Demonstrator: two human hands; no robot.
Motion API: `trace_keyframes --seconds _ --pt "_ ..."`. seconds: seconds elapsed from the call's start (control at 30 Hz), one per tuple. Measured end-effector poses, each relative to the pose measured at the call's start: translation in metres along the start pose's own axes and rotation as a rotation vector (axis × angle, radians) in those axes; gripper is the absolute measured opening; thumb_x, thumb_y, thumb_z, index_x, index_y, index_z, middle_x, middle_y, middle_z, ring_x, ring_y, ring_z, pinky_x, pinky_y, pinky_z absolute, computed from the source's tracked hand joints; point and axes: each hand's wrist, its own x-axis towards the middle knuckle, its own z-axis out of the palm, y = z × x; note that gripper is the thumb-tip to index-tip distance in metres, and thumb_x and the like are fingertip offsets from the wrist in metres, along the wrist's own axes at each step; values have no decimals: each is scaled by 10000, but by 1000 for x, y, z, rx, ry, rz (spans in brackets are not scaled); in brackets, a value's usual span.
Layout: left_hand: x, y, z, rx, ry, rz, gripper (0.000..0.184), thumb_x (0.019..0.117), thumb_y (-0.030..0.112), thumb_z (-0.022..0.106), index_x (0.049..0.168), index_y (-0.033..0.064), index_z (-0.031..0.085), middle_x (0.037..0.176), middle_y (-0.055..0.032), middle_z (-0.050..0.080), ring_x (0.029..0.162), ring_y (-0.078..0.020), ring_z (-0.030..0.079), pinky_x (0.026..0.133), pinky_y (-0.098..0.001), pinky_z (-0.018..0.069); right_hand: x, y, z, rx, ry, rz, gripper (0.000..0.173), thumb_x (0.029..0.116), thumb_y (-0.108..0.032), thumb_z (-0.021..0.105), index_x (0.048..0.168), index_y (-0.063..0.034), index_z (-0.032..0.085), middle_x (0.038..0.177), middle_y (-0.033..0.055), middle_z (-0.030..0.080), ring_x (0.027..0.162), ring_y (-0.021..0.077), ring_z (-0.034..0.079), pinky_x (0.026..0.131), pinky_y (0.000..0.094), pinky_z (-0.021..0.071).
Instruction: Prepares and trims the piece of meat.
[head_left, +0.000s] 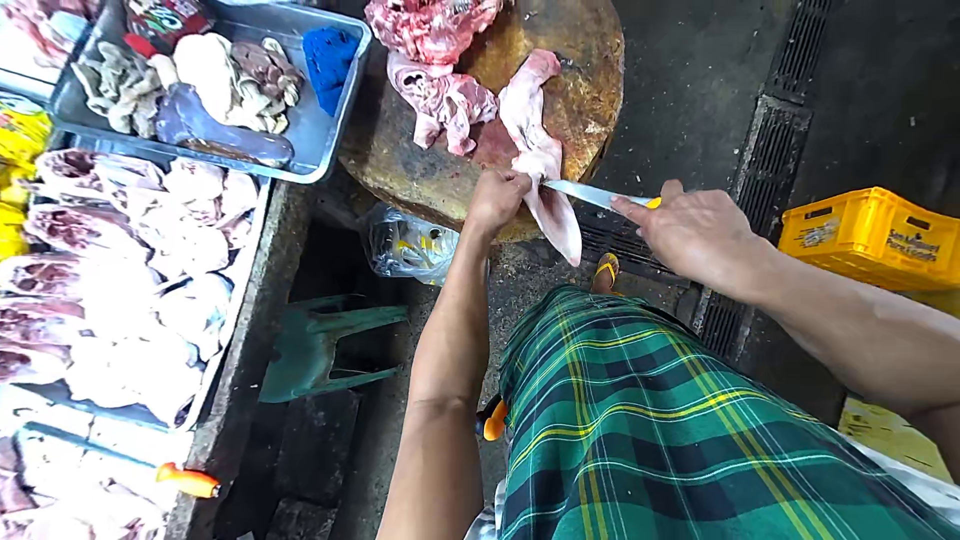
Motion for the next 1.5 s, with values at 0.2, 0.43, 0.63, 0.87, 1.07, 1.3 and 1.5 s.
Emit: trace_keyframes --seconds 0.2,0.43,0.63,0.87,1.07,1.3,1.5 --pt "21 22 10 19 -21 -51 235 952 297 628 912 88 727 715 -21 674 533 -101 585 532 -314 522 11 4 -11 -32 72 7 536 1056 -198 516 1568 -332 430 1222 354 543 877 511 649 655 603 538" --pt "40 19 19 24 13 -37 228 940 294 630 902 96 738 815 -49 709 698 -145 668 678 -400 576 23 7 -19 -9 -105 96 583 1017 -111 527 1569 -281 444 1251 355 555 944 513 649 714 623 541" --pt "45 -6 23 -98 25 -32 272 974 316 615 930 76 733 853 -64 712 771 -158 680 731 -426 581 15 15 -31 -9 -54 38 554 1040 -192 539 1567 -335 443 1214 340 568 889 497 652 696 614 533" --pt "12 -23 32 -242 14 -54 271 1053 237 527 1157 49 693 982 -95 710 853 -166 684 784 -409 590 19 34 -5 191 -118 -47 449 1054 -317 554 1503 -309 538 1066 186 731 1000 425 697 839 657 543" --pt "-12 -29 60 -628 108 -170 309 1100 216 411 1298 29 556 1061 -113 694 923 -197 701 812 -422 612 3 20 50 866 -367 123 471 1093 -485 441 1542 -345 458 862 117 677 592 246 648 557 451 587" --pt "-14 -38 71 -845 230 -170 276 1103 200 395 1252 22 544 1060 -125 674 920 -220 693 806 -435 609 5 9 87 780 -221 161 414 1105 -437 411 1463 -286 554 959 138 715 800 316 707 718 579 582" --pt "-14 -37 74 -827 228 -198 284 1100 188 387 1279 26 535 1075 -127 671 943 -221 686 821 -443 602 15 -1 85 820 -229 37 444 1101 -456 419 1499 -293 528 1118 131 720 1014 325 698 891 608 544"
